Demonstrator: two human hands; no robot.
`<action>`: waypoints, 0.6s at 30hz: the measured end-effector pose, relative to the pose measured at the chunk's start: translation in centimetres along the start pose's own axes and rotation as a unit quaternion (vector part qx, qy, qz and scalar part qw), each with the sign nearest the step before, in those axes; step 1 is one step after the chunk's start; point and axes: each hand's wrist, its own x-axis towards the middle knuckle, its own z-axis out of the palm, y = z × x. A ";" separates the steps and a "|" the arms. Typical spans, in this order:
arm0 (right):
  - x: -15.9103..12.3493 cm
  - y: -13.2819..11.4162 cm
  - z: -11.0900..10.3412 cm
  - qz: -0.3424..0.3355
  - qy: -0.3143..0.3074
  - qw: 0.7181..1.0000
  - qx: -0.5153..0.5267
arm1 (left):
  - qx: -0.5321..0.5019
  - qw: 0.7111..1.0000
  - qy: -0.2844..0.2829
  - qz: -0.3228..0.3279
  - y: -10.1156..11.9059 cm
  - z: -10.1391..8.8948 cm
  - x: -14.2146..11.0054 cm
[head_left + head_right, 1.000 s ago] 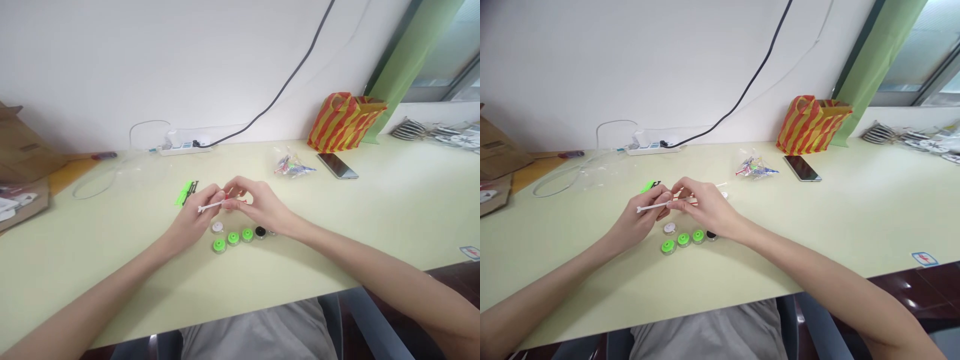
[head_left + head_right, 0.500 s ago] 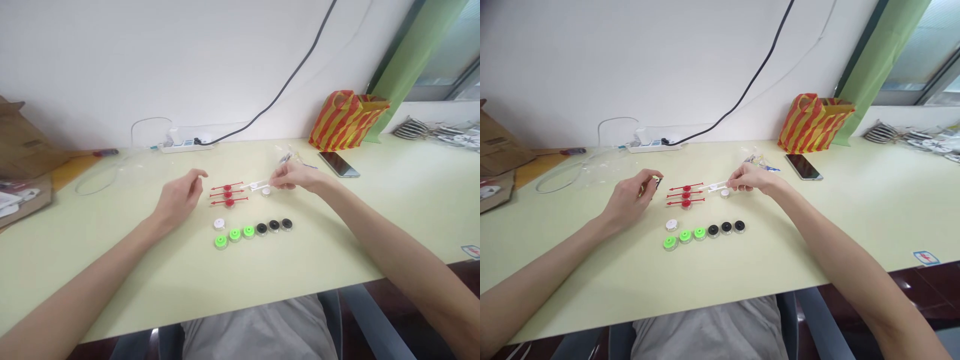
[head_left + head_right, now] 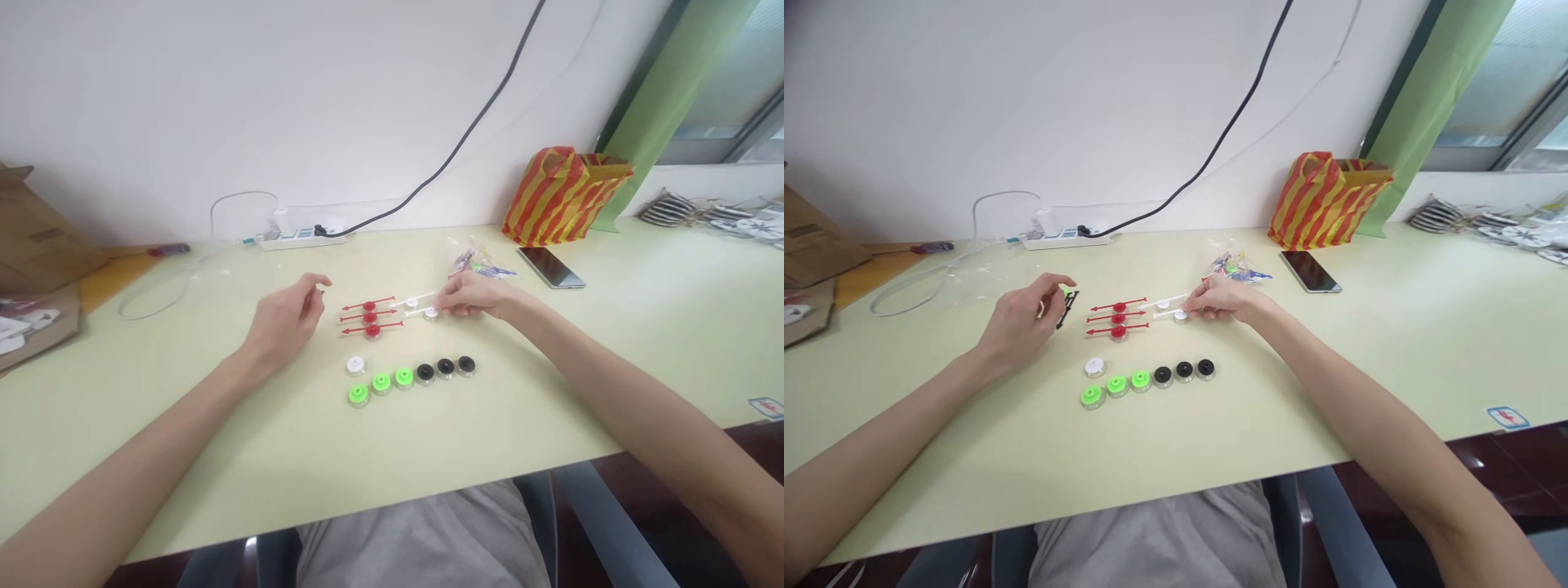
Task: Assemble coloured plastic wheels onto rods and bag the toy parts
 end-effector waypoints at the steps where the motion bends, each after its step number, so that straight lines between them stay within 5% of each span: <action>1: 0.0 0.0 0.0 -0.001 -0.002 1.000 0.003 | 0.000 1.000 0.000 -0.001 0.0 0.0 0.0; 18: 0.0 0.0 0.4 0.000 -0.004 1.000 0.003 | 0.011 1.000 -0.001 0.012 -0.1 0.0 0.1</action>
